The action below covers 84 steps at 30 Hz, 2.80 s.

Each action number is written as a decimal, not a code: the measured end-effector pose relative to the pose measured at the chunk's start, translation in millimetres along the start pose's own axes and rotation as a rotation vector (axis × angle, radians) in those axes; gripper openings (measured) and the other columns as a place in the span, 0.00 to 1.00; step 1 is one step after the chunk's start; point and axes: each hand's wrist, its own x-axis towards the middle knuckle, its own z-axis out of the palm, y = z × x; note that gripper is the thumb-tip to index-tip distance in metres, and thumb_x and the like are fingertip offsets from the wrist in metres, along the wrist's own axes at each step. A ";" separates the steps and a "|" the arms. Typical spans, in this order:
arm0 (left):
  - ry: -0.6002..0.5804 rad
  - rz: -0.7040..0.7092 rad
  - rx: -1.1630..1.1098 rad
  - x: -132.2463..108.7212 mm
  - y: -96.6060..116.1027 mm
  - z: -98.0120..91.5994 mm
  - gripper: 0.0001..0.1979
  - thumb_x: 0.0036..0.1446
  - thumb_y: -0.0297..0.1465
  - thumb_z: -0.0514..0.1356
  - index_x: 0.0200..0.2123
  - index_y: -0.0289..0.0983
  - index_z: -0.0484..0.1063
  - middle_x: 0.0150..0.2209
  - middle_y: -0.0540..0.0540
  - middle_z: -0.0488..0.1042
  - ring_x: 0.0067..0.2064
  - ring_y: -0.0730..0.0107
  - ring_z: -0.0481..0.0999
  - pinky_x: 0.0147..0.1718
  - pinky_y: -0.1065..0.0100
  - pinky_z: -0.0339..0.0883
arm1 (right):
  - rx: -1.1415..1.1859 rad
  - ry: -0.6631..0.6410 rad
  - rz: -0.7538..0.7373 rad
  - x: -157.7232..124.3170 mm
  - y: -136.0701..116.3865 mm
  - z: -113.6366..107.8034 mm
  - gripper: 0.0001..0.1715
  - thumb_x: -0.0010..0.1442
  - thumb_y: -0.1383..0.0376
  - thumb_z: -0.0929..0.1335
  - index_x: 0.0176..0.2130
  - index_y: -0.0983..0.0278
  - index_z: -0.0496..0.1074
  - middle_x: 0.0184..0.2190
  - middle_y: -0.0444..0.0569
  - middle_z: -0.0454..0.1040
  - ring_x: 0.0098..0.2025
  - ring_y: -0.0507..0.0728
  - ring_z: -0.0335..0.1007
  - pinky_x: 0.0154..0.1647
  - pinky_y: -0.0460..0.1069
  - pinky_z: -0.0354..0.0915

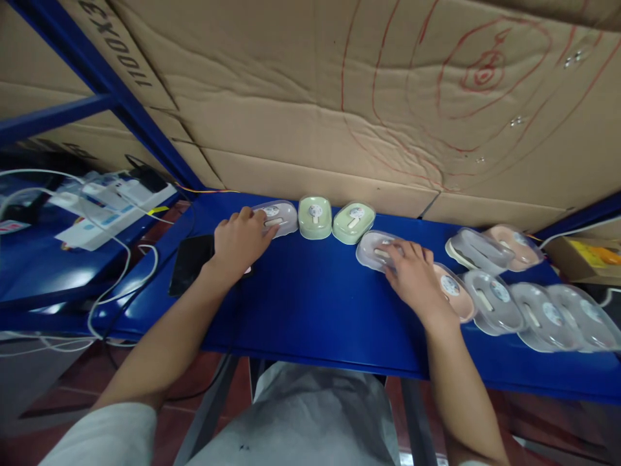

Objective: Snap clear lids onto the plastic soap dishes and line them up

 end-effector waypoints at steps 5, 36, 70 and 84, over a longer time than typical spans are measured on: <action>-0.057 0.052 -0.077 2.7 3.5 14.4 0.27 0.73 0.42 0.54 0.66 0.32 0.69 0.61 0.27 0.73 0.59 0.35 0.76 0.52 0.46 0.73 | -0.021 0.101 0.128 10.2 1.1 12.4 0.31 0.70 0.65 0.60 0.69 0.63 0.69 0.52 0.63 0.76 0.50 0.70 0.72 0.52 0.65 0.72; -0.013 0.277 -0.276 -1.6 18.9 37.3 0.26 0.70 0.35 0.59 0.68 0.35 0.66 0.70 0.29 0.64 0.70 0.39 0.65 0.68 0.44 0.62 | 0.267 0.130 0.170 21.7 24.4 40.0 0.34 0.71 0.49 0.64 0.66 0.66 0.63 0.63 0.66 0.72 0.66 0.74 0.69 0.62 0.68 0.69; 0.145 0.522 -0.372 -5.5 23.0 36.1 0.25 0.73 0.36 0.58 0.70 0.39 0.65 0.73 0.29 0.60 0.74 0.39 0.61 0.70 0.33 0.52 | -0.065 -0.279 0.560 -22.9 39.5 -21.1 0.37 0.71 0.44 0.62 0.64 0.65 0.74 0.64 0.65 0.73 0.65 0.81 0.69 0.61 0.74 0.68; -0.013 0.973 -0.546 -31.4 46.4 33.6 0.29 0.72 0.38 0.61 0.73 0.42 0.62 0.72 0.34 0.62 0.71 0.45 0.65 0.68 0.43 0.64 | 0.431 -0.083 0.087 -8.6 21.4 -21.7 0.28 0.74 0.46 0.62 0.61 0.56 0.75 0.59 0.55 0.77 0.63 0.68 0.72 0.69 0.68 0.66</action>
